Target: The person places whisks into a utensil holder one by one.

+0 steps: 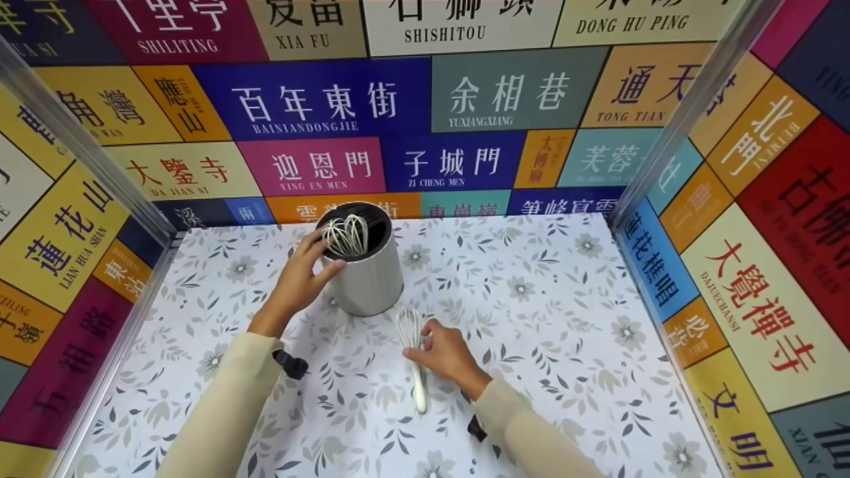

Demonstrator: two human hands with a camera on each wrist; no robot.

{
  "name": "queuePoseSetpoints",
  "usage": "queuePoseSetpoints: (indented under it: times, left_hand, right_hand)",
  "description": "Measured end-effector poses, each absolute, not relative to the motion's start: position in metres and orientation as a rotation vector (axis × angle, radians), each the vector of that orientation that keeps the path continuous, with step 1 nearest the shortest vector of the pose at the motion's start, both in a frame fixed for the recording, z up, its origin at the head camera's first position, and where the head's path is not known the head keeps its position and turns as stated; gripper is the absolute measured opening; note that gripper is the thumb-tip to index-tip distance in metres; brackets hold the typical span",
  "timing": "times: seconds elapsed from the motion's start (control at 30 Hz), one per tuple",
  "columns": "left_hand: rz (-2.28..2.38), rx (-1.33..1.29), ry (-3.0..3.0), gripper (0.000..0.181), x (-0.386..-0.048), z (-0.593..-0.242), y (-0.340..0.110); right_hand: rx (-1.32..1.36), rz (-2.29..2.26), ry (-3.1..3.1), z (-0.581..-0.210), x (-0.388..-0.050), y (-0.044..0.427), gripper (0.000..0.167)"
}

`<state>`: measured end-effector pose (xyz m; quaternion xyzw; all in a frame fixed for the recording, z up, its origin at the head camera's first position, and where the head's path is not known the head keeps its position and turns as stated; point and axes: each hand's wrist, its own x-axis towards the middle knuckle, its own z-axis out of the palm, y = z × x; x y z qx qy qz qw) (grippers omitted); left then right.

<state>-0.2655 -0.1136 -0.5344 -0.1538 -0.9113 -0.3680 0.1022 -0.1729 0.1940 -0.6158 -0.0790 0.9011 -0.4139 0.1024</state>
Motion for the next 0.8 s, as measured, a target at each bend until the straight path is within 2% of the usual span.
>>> queuePoseSetpoints:
  times: [0.27,0.53,0.8]
  left_hand:
    - [-1.09,-0.468,-2.676,0.063,-0.266,-0.534,-0.114]
    - [-1.095,-0.467,-2.664,0.063,-0.266,-0.535,-0.113]
    - [-1.09,-0.451,-2.683,0.064,-0.266,-0.535,-0.113]
  right_hand:
    - [-0.246,-1.219,2.61,-0.629,-0.162,0.189,0.044]
    - [-0.088,-1.265,2.521,-0.629,-0.158,0.182,0.034]
    - [-0.102,-1.255,2.519,-0.627,-0.158,0.182,0.028]
